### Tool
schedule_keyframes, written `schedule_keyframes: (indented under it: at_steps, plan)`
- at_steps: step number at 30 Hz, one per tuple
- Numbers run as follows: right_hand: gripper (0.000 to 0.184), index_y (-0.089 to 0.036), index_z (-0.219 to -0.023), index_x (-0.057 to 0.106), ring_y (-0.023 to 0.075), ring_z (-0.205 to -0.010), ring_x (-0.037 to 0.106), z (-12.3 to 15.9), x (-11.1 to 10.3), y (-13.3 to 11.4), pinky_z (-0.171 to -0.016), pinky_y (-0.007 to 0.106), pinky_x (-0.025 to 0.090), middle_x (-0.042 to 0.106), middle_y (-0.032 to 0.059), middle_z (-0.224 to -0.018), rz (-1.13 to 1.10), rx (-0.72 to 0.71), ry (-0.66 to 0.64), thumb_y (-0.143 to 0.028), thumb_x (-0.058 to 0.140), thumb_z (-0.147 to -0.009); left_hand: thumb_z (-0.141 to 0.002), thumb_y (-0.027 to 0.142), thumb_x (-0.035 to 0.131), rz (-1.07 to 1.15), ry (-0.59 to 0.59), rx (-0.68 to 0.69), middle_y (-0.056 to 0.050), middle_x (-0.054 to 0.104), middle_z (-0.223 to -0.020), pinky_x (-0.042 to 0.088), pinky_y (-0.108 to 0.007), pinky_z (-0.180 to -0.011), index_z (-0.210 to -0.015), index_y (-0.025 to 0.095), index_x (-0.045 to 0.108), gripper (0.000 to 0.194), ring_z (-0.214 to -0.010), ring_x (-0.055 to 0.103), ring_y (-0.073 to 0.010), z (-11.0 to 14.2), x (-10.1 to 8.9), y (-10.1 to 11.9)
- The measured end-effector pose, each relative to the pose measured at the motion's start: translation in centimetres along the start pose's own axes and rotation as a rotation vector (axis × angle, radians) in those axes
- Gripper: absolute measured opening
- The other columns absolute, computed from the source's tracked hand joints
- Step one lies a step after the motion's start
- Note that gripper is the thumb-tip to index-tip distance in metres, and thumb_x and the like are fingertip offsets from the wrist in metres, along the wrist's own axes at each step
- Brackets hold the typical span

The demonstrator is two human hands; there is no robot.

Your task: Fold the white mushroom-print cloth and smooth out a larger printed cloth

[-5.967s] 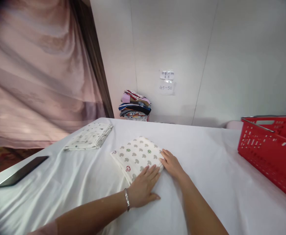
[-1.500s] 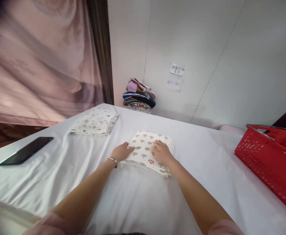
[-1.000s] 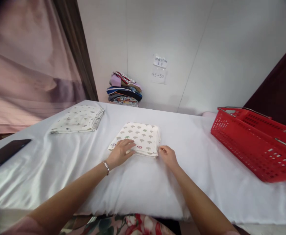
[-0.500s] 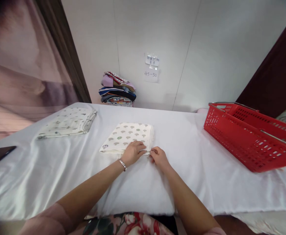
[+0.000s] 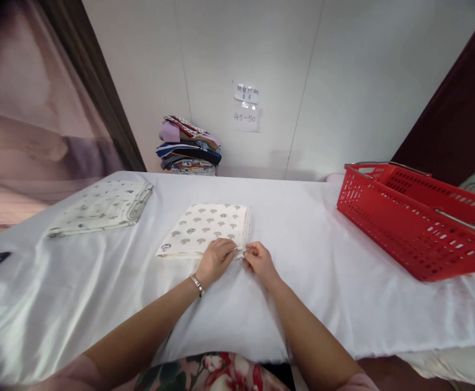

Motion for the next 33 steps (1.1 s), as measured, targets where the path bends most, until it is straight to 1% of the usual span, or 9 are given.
schedule_keyframes:
  at_steps: [5,10,14,16,18,22,27,30,33]
  plan:
    - [0.027,-0.021,-0.087,0.048,0.0098,-0.043,0.047,0.0,0.1,-0.2,-0.040,0.021,0.034,0.053,-0.0057,-0.052,-0.032,0.010,-0.018,-0.038,0.059,-0.070,-0.086,0.026,0.042,0.011,-0.030,0.017,-0.005,0.061,-0.099,0.036,-0.036,-0.085,-0.094,0.022,0.061,0.021,-0.095,0.051,-0.0187,0.3,0.2,0.1]
    - [0.024,-0.021,-0.086,0.048,0.0098,-0.045,0.048,0.2,0.2,-0.7,-0.042,0.021,0.036,0.055,-0.0049,-0.054,-0.060,-0.022,-0.042,-0.036,0.058,-0.071,-0.082,0.033,0.051,0.017,-0.011,0.015,-0.005,0.061,-0.099,0.036,-0.036,-0.086,-0.097,0.022,0.059,0.021,-0.096,0.050,-0.0197,0.2,0.3,0.3]
    - [0.021,-0.021,-0.084,0.049,0.0100,-0.049,0.051,0.1,-0.2,-0.9,-0.041,0.020,0.035,0.060,-0.0023,-0.064,-0.064,-0.058,0.012,-0.034,0.058,-0.070,-0.084,0.029,0.046,0.047,0.012,-0.069,-0.003,0.061,-0.089,0.038,-0.033,-0.081,-0.087,0.021,0.059,0.015,-0.089,0.053,-0.0178,-0.3,0.0,0.2]
    - [0.021,-0.021,-0.083,0.049,0.0097,-0.049,0.052,0.0,-0.5,-0.8,-0.039,0.020,0.034,0.063,-0.0001,-0.071,-0.045,-0.033,0.058,-0.034,0.057,-0.069,-0.085,0.029,0.045,0.097,0.041,-0.121,-0.003,0.061,-0.085,0.040,-0.031,-0.079,-0.085,0.021,0.058,0.015,-0.083,0.053,-0.0165,-0.6,-0.2,0.1]
    - [0.019,-0.020,-0.079,0.051,0.0085,-0.044,0.049,0.0,-0.7,-0.6,-0.036,0.019,0.030,0.064,0.0005,-0.070,-0.003,0.021,0.059,-0.034,0.055,-0.068,-0.085,0.029,0.045,0.135,0.064,-0.134,-0.003,0.060,-0.083,0.041,-0.031,-0.078,-0.085,0.021,0.057,0.015,-0.081,0.054,-0.0161,-0.7,-0.4,0.1]
    - [0.017,-0.018,-0.071,0.054,0.0067,-0.036,0.043,0.2,-0.3,-0.3,-0.032,0.019,0.026,0.062,-0.0006,-0.061,0.091,0.106,-0.004,-0.035,0.054,-0.069,-0.084,0.025,0.045,0.136,0.093,-0.065,-0.003,0.060,-0.087,0.041,-0.031,-0.079,-0.086,0.020,0.056,0.012,-0.085,0.053,-0.0161,-0.5,-0.4,0.2]
    - [0.015,-0.018,-0.071,0.055,0.0069,-0.037,0.045,0.3,0.1,-0.5,-0.032,0.019,0.026,0.061,-0.0013,-0.060,0.081,0.091,-0.025,-0.034,0.055,-0.070,-0.084,0.022,0.044,0.100,0.130,-0.027,-0.003,0.060,-0.093,0.040,-0.031,-0.081,-0.089,0.020,0.055,0.012,-0.089,0.052,-0.0165,-0.5,-0.2,0.1]
    - [0.016,-0.018,-0.076,0.057,0.0070,-0.038,0.045,0.3,0.1,-0.5,-0.033,0.019,0.027,0.061,-0.0016,-0.061,0.034,0.085,-0.018,-0.032,0.055,-0.069,-0.085,0.022,0.043,0.055,0.105,0.005,-0.004,0.060,-0.094,0.039,-0.032,-0.082,-0.091,0.020,0.055,0.014,-0.090,0.052,-0.0172,-0.5,-0.1,0.1]
    - [0.021,-0.018,-0.083,0.058,0.0066,-0.038,0.045,0.3,0.0,-0.6,-0.032,0.018,0.025,0.062,-0.0014,-0.063,-0.008,0.127,-0.025,-0.033,0.056,-0.069,-0.086,0.019,0.040,-0.030,0.033,0.094,-0.005,0.060,-0.093,0.037,-0.034,-0.082,-0.092,0.019,0.056,0.017,-0.092,0.050,-0.0186,-0.3,0.2,0.3]
Point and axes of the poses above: each hand's wrist, its own z-axis away from the middle knuckle, its own x-axis out of the palm, y = z × x, the point moved 2 cm from there along -z, towards the middle knuckle
